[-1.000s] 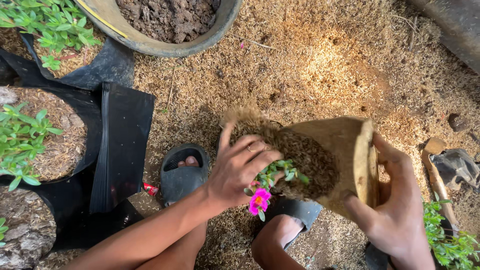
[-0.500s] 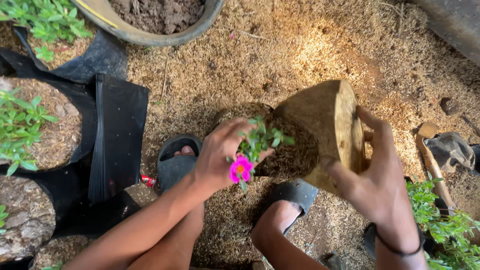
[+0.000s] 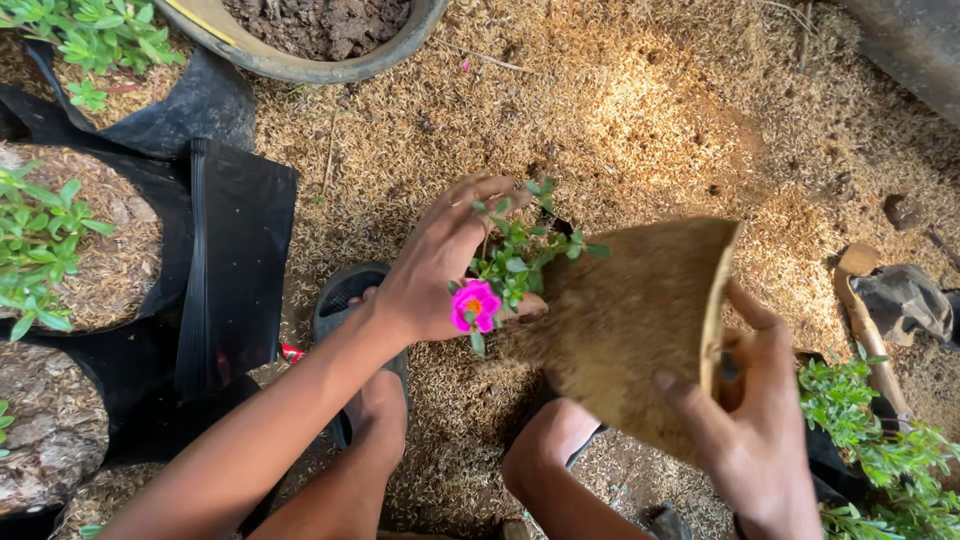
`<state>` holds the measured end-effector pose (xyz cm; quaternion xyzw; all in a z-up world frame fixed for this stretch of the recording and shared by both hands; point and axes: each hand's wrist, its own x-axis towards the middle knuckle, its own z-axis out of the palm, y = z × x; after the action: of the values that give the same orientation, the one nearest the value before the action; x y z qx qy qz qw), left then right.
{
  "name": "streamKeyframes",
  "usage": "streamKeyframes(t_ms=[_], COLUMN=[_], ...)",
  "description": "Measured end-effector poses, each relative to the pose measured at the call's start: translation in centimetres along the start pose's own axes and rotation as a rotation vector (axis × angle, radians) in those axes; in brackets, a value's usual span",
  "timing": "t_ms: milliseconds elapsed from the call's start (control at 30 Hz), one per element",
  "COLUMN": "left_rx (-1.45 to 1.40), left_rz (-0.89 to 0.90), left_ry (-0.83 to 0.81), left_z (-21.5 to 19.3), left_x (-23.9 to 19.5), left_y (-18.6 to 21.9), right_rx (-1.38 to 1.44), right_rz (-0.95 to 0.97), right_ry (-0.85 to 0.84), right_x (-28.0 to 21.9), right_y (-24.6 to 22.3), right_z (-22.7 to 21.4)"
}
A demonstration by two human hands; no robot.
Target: The person prepares a black polybag with sawdust, places a flowering plant inside, and adds soil from a bucket to secure the plant. The person adjusts the plant and soil by hand to complete the potting.
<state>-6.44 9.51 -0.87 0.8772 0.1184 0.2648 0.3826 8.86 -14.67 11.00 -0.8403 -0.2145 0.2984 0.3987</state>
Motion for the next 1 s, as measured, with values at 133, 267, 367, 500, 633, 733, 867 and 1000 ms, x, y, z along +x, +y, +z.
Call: streamKeyframes(t_ms=[133,267,367,500,633,733,867,1000], left_rx=[-0.138,0.026,0.096,0.097,0.202,0.235,0.094,0.144], left_rz=[-0.059,0.012,-0.086,-0.102,-0.161,-0.183,-0.163,-0.251], left_ry=[-0.137,-0.054,-0.083,-0.096,-0.070,-0.147,-0.257,-0.234], left_z=[-0.2,0.2,0.7,-0.7,-2.9,-2.7,-2.1,-2.8], left_x=[-0.8,-2.9,-4.2,-5.1,-5.6,-4.9,-3.7,-2.7], left_y=[-0.7,0.3,0.7,-0.5,-0.8,-0.5,-0.5,-0.2], right_rx=[0.135,0.604,0.481,-0.415,-0.277,-0.278,-0.269,-0.365], right_rz=[-0.121,-0.230,-0.001,-0.159,-0.365,-0.446,-0.621,-0.668], right_ry=[0.016,0.183,0.320,0.513,0.306,-0.245,-0.389,-0.177], right_x=[0.9,5.5,9.9,12.7,9.8,7.5,7.1,8.3], right_y=[2.7,8.5,13.7,17.0,13.7,9.7,6.2,3.6], right_z=[-0.9,-2.9,-2.9,-2.9,-1.0,2.7,6.3,5.4])
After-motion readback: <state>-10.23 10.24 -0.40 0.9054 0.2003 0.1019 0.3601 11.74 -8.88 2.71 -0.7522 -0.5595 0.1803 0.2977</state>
